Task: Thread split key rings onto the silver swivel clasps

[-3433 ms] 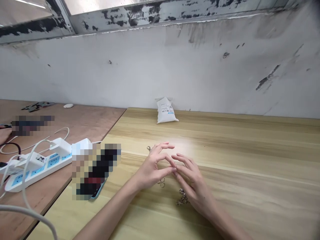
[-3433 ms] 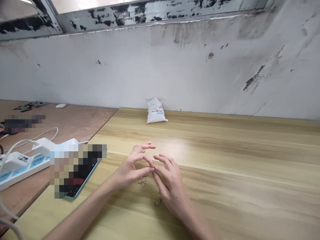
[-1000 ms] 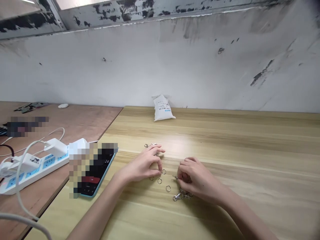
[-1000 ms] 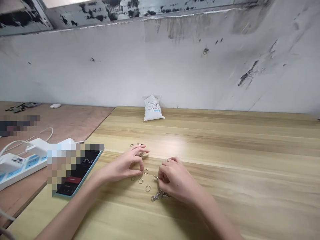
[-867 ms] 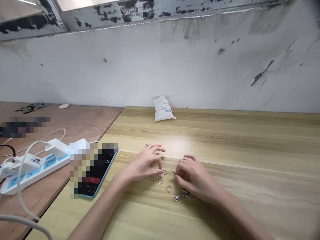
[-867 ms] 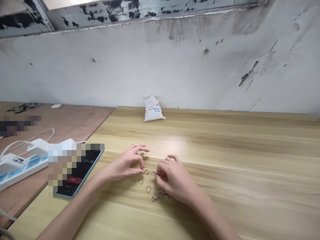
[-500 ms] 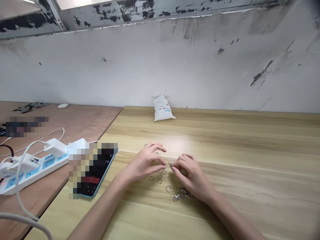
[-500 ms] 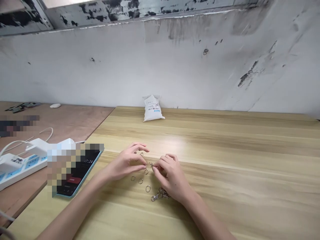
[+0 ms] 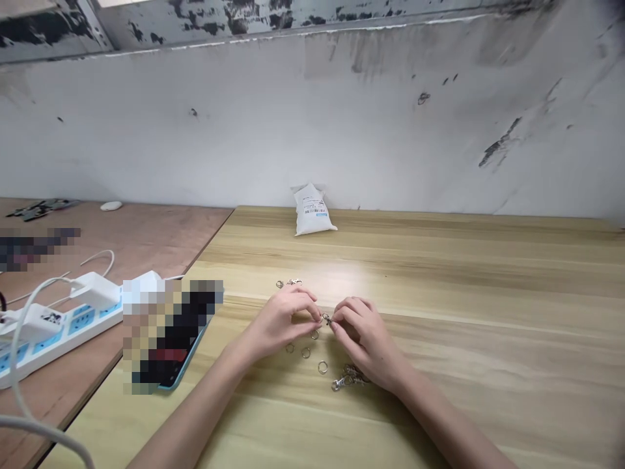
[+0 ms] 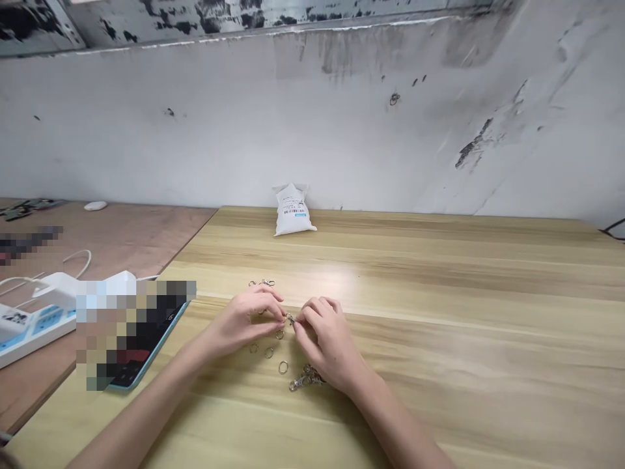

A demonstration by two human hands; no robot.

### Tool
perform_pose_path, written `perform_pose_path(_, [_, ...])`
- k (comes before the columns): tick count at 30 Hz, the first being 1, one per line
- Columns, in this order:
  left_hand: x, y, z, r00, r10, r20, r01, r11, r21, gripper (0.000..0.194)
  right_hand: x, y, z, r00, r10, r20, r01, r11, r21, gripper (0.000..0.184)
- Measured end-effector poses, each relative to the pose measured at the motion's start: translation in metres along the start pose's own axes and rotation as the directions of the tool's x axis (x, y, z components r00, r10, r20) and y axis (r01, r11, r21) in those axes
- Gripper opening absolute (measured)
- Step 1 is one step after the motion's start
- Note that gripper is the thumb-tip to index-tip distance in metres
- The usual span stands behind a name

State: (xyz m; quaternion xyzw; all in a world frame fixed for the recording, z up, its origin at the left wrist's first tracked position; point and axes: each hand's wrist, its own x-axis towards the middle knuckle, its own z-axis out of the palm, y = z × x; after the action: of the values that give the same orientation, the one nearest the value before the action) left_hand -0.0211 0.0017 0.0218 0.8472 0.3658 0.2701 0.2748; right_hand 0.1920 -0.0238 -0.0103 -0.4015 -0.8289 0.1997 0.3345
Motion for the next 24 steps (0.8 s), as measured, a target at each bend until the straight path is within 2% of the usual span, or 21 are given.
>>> perform_pose_path(4, [0.0005,0.0001,0.0002,0.999,-0.034,-0.020,0.034,0.999,0.001,0.008,-0.0003,0.0001,0.0004,1.000,-0.007,0.001,0.007,1.000,-0.003,0.011])
perform_pose_path(8, [0.0006,-0.0020,0.0007,0.999,-0.023,-0.031,0.024,1.000,0.003,0.002,-0.0005,-0.0002,0.0003,1.000,-0.012,0.005,0.012,1.000,-0.007,0.011])
perform_pose_path(12, [-0.0005,-0.0033,0.0011,0.996,-0.068,-0.054,0.067,0.998,-0.014,0.009,-0.0007,-0.0001,0.0002,1.000,-0.008,0.008,0.008,1.000,-0.008,0.011])
perform_pose_path(17, [-0.0006,-0.0028,0.0004,0.988,-0.113,-0.101,0.114,0.993,0.006,0.008,-0.0009,0.0003,0.0004,1.000,-0.020,-0.004,0.020,1.000,-0.015,0.011])
perform_pose_path(24, [-0.0008,0.0005,0.0031,0.973,-0.223,-0.056,0.221,0.974,-0.037,0.015,-0.0003,0.0006,0.0009,1.000,-0.015,-0.004,0.015,1.000,-0.017,0.011])
